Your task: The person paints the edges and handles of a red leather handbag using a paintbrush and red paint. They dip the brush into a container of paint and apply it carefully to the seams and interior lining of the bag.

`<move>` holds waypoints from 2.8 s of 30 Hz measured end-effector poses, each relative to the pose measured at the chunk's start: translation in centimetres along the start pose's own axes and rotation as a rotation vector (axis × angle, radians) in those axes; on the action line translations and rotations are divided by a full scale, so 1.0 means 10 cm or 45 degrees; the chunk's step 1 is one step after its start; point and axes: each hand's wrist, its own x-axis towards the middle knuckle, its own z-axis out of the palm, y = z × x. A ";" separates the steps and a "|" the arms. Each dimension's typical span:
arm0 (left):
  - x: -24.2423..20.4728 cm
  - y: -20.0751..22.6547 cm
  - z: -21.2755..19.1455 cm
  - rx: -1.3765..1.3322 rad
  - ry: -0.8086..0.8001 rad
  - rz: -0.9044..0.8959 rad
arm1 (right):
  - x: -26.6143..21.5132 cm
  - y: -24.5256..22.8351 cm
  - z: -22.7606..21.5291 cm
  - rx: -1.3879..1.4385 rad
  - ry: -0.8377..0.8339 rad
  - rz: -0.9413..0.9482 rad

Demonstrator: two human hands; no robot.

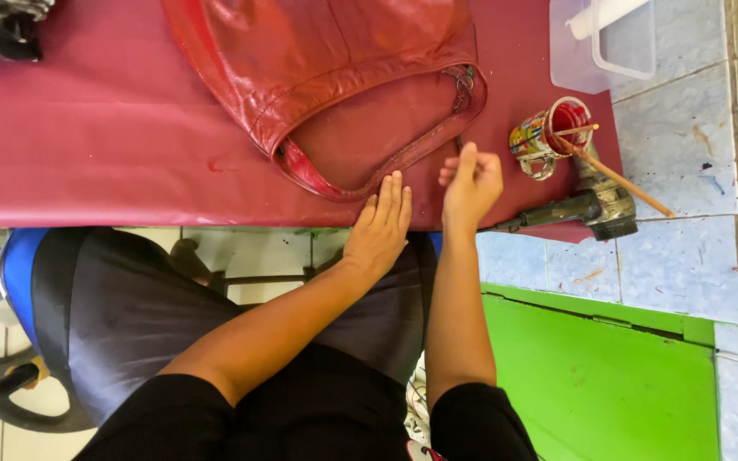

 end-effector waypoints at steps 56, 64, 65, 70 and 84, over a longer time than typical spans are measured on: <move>-0.01 -0.18 -0.06 0.094 0.442 0.075 | 0.68 0.24 -1.16 -0.263 0.344 -0.913; -0.01 -0.18 -0.05 0.140 0.451 0.074 | 0.67 0.29 -1.11 -0.190 0.366 -0.864; -0.01 -0.18 -0.06 0.141 0.455 0.074 | 0.67 0.29 -1.11 -0.195 0.371 -0.856; 0.00 -0.18 -0.06 0.119 0.461 0.073 | 0.66 0.28 -1.13 -0.189 0.375 -0.842; 0.01 -0.19 -0.05 0.115 0.503 0.066 | 0.66 0.24 -1.36 -0.193 0.349 -0.902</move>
